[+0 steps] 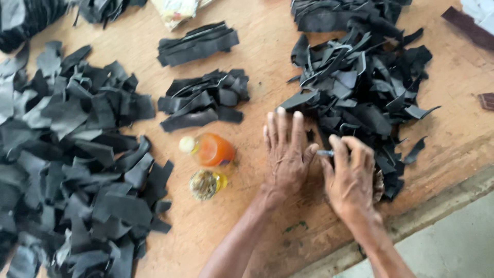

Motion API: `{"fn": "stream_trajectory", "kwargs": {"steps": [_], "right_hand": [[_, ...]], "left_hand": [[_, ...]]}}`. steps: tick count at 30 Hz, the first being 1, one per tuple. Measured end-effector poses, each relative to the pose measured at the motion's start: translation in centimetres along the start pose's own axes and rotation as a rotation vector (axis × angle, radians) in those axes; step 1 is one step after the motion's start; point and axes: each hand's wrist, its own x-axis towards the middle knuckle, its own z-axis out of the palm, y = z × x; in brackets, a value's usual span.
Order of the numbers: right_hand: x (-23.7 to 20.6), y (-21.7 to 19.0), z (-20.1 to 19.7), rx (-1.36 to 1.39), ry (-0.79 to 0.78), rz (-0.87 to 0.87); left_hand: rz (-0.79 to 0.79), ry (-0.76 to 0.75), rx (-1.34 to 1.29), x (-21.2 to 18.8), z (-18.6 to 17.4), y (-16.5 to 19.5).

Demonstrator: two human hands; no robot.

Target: The person cuts black rubber pieces with scissors at a workbench, trimming them into smaller strips and setting them aside. They then gather the cut pieces, pour orange liquid from a bottle into a small cup, and handle the pieces near the cup.

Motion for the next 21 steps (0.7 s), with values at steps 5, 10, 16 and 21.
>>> {"fn": "stream_trajectory", "kwargs": {"steps": [5, 10, 16, 21], "right_hand": [[0.0, 2.2, 0.9, -0.083, -0.017, -0.033], [1.7, 5.7, 1.3, -0.115, 0.013, -0.07], [3.7, 7.7, -0.2, -0.114, 0.004, -0.094], [3.5, 4.1, -1.5, -0.078, 0.052, -0.081]], "left_hand": [[0.095, -0.078, 0.023, 1.6, 2.6, 1.3], [0.124, -0.059, 0.028, 3.9, 5.3, 2.4], [0.179, -0.045, -0.023, 5.9, 5.3, 3.2], [0.253, 0.044, -0.26, 4.1, 3.7, 2.7]]}}
